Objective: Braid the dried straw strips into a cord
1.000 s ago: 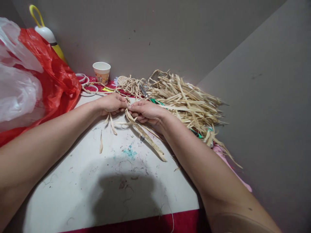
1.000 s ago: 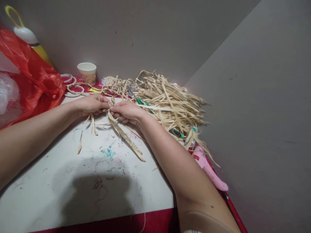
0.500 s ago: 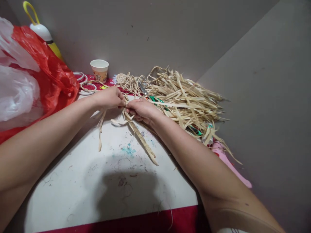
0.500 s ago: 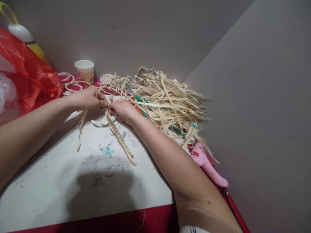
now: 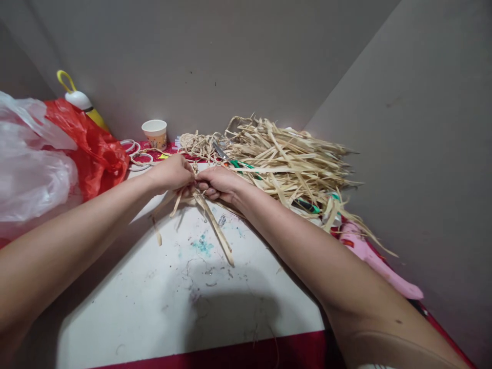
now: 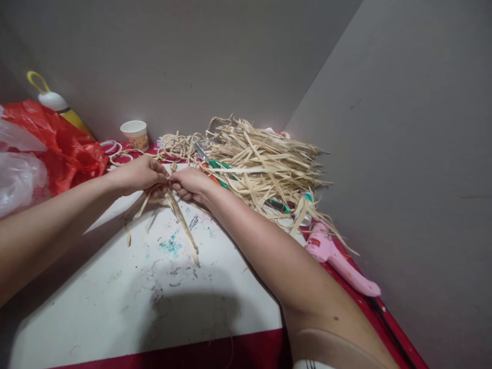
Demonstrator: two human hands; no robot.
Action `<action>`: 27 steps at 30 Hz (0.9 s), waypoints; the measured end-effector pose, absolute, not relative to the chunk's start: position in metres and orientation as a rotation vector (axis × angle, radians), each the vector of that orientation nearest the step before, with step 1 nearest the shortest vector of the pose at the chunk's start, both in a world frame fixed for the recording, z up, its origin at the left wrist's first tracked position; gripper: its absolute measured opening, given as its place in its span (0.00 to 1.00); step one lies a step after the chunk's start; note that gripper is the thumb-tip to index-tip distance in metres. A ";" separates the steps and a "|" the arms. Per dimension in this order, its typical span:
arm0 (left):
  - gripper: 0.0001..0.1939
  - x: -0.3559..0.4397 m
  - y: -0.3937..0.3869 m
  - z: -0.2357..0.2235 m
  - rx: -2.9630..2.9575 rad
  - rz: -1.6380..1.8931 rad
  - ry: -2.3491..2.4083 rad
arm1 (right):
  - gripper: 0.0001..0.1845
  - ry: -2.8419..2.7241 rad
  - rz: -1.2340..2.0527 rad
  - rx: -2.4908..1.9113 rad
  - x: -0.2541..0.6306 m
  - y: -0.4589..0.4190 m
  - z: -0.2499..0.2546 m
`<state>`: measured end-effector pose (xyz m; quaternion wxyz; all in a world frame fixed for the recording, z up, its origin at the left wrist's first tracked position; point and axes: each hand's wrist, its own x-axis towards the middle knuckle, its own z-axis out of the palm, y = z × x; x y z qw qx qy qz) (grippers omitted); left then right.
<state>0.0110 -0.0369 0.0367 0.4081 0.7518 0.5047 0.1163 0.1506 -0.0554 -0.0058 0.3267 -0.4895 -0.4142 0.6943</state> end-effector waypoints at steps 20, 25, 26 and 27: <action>0.03 -0.009 -0.031 0.036 1.418 0.441 1.362 | 0.08 -1.036 1.869 -1.187 0.153 -0.053 -0.003; 0.04 0.002 -0.029 0.024 1.204 0.429 1.182 | 0.11 -1.019 1.867 -1.161 0.154 -0.054 -0.003; 0.04 0.004 -0.030 0.023 1.186 0.426 1.184 | 0.12 -1.019 1.865 -1.159 0.154 -0.054 -0.003; 0.05 0.007 -0.031 0.022 1.180 0.429 1.198 | 0.12 -1.021 1.863 -1.161 0.154 -0.054 -0.004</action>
